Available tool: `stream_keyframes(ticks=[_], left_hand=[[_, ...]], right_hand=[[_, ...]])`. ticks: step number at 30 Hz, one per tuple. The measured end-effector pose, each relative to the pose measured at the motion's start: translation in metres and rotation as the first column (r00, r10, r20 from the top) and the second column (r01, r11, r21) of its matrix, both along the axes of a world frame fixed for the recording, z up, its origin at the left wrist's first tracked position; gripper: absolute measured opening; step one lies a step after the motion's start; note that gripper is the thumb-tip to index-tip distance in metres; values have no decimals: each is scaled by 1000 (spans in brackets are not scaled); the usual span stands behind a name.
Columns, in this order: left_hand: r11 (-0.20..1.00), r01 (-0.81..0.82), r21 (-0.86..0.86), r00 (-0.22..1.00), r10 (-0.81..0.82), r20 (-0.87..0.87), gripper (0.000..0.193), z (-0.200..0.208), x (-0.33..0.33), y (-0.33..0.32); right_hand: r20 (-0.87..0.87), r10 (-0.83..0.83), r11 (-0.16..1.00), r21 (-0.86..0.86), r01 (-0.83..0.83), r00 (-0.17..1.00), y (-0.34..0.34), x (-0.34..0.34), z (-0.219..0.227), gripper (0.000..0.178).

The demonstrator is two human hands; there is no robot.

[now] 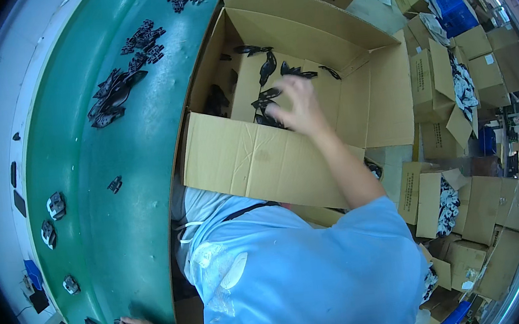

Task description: The recorder is assembling computer mice on an industrial production line by attaching side panels to the main mouse bodies.

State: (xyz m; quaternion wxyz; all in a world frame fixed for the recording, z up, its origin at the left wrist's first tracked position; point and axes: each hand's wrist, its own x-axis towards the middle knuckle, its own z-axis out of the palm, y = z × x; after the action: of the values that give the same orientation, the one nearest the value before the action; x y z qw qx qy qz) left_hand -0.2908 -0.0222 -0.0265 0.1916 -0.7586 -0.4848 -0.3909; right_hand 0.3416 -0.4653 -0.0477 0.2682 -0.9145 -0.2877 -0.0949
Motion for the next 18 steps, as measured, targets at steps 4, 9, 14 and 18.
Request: stream_keyframes(ticks=[4, 9, 14, 18], left_hand=[[956, 277, -99, 958, -282, -42, 15, -1, 83, -3], [807, 494, -323, 862, -504, 58, 10, 10, 143, -22], [825, 450, -343, 867, -495, -53, 12, 20, 203, -29], [732, 527, -431, 828, -557, 66, 9, 40, 260, -4]], right_hand=[[-291, -425, 903, -67, 425, 857, -53, 117, -79, 86], [-263, -548, 830, -290, 477, 794, -47, 160, -129, 98], [-338, -447, 873, -366, 322, 828, 17, 157, -160, 99], [-303, -298, 917, -353, 184, 905, 18, 127, -175, 75]])
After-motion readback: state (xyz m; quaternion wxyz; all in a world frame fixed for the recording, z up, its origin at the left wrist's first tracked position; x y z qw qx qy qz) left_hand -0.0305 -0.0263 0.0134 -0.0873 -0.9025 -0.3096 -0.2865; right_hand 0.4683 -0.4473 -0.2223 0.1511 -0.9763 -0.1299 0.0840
